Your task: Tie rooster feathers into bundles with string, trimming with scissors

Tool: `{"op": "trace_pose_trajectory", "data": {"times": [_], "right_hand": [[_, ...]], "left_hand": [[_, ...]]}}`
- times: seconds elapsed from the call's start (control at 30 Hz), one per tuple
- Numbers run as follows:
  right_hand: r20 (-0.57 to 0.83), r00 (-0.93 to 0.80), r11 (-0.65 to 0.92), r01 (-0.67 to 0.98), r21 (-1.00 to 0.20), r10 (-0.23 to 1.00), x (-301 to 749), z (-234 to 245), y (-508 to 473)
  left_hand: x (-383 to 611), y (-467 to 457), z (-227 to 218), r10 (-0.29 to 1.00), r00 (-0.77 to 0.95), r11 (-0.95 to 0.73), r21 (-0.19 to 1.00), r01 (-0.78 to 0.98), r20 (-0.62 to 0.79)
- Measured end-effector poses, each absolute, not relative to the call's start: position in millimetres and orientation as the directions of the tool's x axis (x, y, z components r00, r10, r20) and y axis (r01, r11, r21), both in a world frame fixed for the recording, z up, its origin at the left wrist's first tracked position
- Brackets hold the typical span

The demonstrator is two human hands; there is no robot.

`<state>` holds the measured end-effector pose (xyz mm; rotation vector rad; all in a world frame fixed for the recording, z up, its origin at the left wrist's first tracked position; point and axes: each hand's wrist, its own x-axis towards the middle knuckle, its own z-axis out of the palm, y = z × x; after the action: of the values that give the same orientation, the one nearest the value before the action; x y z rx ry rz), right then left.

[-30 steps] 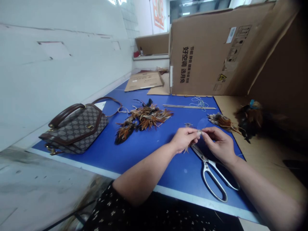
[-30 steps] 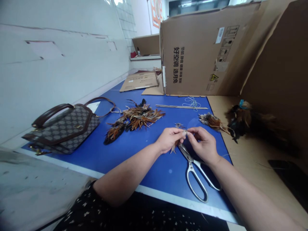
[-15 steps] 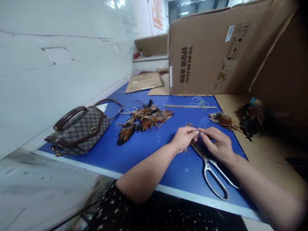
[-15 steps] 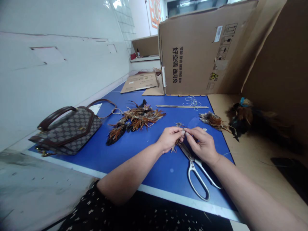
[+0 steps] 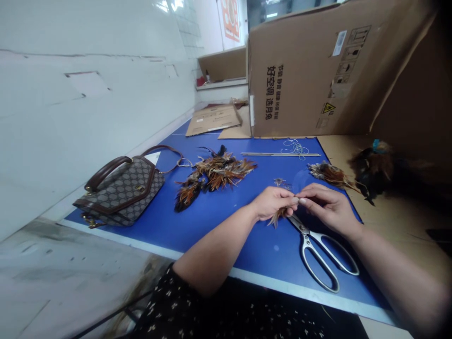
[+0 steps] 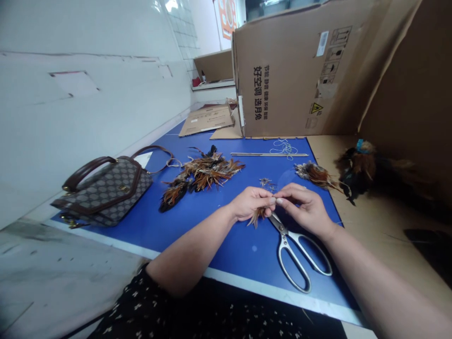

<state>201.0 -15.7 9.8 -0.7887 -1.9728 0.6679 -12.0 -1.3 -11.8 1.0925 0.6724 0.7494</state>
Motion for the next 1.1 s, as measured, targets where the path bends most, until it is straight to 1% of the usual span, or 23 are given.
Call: {"op": "trace_pose_trajectory", "data": {"times": [0.07, 0.13, 0.2, 0.3, 0.37, 0.43, 0.53, 0.63, 0.73, 0.8, 0.97, 1.1], "right_hand": [[0.486, -0.401, 0.605, 0.26, -0.752, 0.776, 202, 9, -15], [0.479, -0.381, 0.59, 0.27, -0.761, 0.791, 201, 8, -15], [0.497, -0.346, 0.596, 0.303, -0.744, 0.796, 199, 7, -15], [0.532, -0.302, 0.612, 0.363, -0.703, 0.791, 194, 3, -15], [0.579, -0.271, 0.638, 0.385, -0.667, 0.769, 191, 1, -16], [0.645, -0.233, 0.677, 0.401, -0.618, 0.727, 189, -2, -16], [0.725, -0.22, 0.735, 0.417, -0.535, 0.653, 187, -4, -16], [0.747, -0.263, 0.771, 0.413, -0.485, 0.611, 188, -5, -14], [0.742, -0.298, 0.783, 0.407, -0.47, 0.6, 190, -8, -12], [0.739, -0.312, 0.788, 0.4, -0.468, 0.597, 191, -9, -11], [0.727, -0.321, 0.783, 0.399, -0.478, 0.607, 191, -10, -11], [0.747, -0.312, 0.795, 0.398, -0.458, 0.587, 189, -9, -13]], "left_hand": [[-10, -2, -12, 0.794, 0.597, 0.283, 0.94, -0.192, -0.117], [-7, -3, -13, 0.805, 0.583, 0.264, 0.947, -0.185, -0.111], [-5, -5, -12, 0.822, 0.56, 0.213, 0.966, -0.143, -0.099], [-5, -7, -8, 0.841, 0.537, 0.095, 0.995, -0.023, -0.068], [-7, -7, -5, 0.85, 0.524, 0.041, 0.999, 0.028, -0.05], [-8, -7, -3, 0.864, 0.503, 0.034, 0.999, 0.011, -0.034], [-6, -4, -5, 0.888, 0.459, 0.064, 0.994, -0.087, -0.017], [-3, -2, -10, 0.897, 0.442, 0.105, 0.974, -0.199, -0.006], [0, -1, -14, 0.902, 0.432, 0.125, 0.949, -0.291, 0.014], [0, -1, -15, 0.902, 0.432, 0.121, 0.949, -0.29, 0.017], [-3, -2, -13, 0.904, 0.427, 0.088, 0.972, -0.22, 0.015], [-4, -4, -9, 0.903, 0.43, 0.074, 0.978, -0.195, 0.017]]}}
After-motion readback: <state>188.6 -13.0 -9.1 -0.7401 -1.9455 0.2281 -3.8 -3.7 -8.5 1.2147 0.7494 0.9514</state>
